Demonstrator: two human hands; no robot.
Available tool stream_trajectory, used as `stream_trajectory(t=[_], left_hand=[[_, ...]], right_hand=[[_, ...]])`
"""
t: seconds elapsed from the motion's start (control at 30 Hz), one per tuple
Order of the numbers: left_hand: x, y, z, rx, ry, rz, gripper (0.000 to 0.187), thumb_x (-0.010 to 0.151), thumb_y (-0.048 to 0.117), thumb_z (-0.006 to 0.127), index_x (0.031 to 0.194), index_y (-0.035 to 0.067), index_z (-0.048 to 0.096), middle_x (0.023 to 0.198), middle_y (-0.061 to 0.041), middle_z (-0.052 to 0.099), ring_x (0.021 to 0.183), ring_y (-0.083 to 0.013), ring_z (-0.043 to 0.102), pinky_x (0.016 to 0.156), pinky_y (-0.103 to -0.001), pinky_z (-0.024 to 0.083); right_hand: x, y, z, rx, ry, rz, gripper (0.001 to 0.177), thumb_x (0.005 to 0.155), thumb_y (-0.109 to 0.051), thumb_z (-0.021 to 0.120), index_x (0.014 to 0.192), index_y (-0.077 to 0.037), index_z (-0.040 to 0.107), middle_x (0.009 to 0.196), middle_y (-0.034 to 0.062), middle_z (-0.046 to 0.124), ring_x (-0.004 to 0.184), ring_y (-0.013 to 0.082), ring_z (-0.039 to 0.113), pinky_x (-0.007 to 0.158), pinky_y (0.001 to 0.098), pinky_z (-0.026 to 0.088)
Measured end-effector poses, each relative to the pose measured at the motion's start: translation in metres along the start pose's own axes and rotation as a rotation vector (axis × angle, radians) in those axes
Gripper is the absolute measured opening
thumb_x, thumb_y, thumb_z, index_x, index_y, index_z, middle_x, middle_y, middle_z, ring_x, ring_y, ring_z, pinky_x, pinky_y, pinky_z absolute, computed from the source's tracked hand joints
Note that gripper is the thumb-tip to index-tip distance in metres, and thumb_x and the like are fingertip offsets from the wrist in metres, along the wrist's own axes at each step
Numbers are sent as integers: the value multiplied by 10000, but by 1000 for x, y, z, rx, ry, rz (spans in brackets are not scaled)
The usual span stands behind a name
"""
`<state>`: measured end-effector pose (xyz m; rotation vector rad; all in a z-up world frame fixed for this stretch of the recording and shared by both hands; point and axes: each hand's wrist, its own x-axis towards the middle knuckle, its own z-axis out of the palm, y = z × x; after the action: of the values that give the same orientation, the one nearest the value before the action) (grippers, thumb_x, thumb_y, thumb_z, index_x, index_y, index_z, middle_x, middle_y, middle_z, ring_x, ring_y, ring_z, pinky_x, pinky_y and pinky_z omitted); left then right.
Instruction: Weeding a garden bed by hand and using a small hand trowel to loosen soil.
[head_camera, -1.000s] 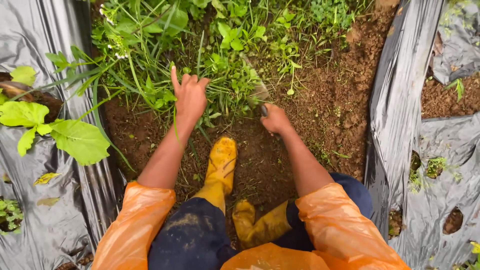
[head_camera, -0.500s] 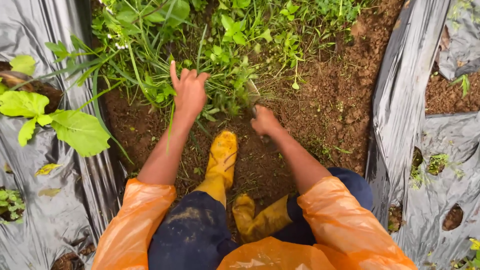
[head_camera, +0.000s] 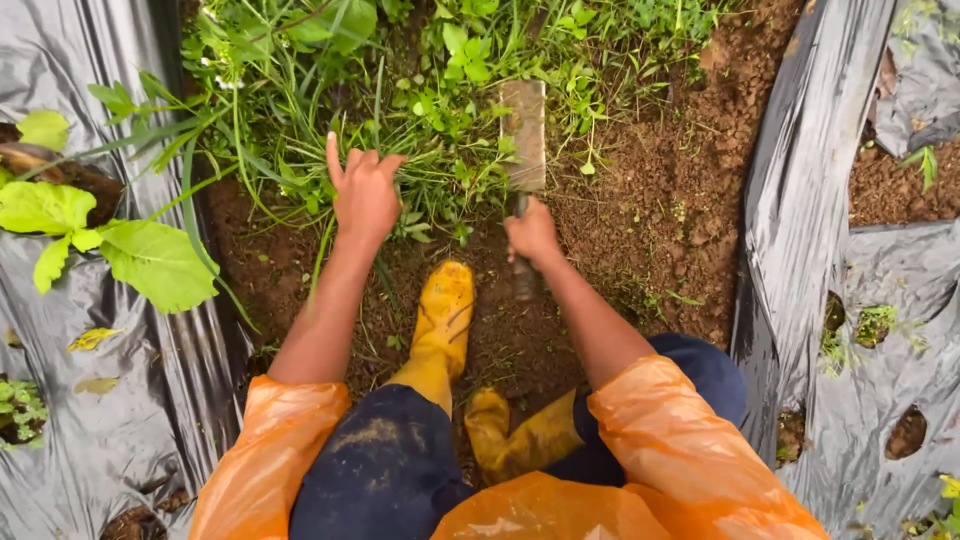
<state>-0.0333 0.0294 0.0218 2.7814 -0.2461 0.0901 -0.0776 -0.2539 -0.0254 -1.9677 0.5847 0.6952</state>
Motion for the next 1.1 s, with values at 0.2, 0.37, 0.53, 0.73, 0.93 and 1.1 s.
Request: stream_trajectory(t=[0.2,0.37,0.53,0.73,0.93,1.1], left_hand=[[-9,-10,-10,62,-18,-47,270,946,-24,731,1059,204,820,844,-90,742,968,-241,732,1277,-611,48],[-21,-14,-13,26,-24,-74,283,909,-17,781,1090,196,823,864,-95,745,996,-250,733,1271,-617,60],[-33,-19,-21,-8,-32,-96,324,843,-16,846,1107,170,827,863,-101,747,991,-265,735,1275,-615,90],[-30,-23,-16,-66,-1,-106,371,839,-23,852,1157,163,814,889,-93,730,1014,-257,704,1269,-609,86],[-36,-26,-15,-52,-14,-109,357,839,-8,860,1139,179,816,888,-83,727,1019,-253,698,1261,-595,121],[-41,-28,-29,-49,5,-142,356,851,-13,845,1162,156,807,926,-108,724,1053,-284,688,1257,-631,116]], right_hand=[[12,18,-19,-421,-229,-105,241,927,-99,644,1140,12,649,853,229,709,612,299,734,561,426,649],[-41,-30,2,-405,-192,-21,363,915,-125,638,1220,71,646,1007,285,712,919,449,743,787,583,615],[-32,-27,-11,-363,-176,-24,166,914,-121,585,1008,-7,660,721,199,696,542,318,705,552,447,632],[-21,-8,-6,-501,-225,-61,294,895,-153,660,1147,-6,692,1010,256,737,988,479,734,817,568,643],[-44,-37,0,-270,-100,4,283,898,-102,602,1123,57,665,1021,286,717,989,474,735,874,570,594],[-4,12,-5,-312,-184,-57,245,890,-144,644,1096,-15,677,897,212,723,859,415,750,757,525,624]])
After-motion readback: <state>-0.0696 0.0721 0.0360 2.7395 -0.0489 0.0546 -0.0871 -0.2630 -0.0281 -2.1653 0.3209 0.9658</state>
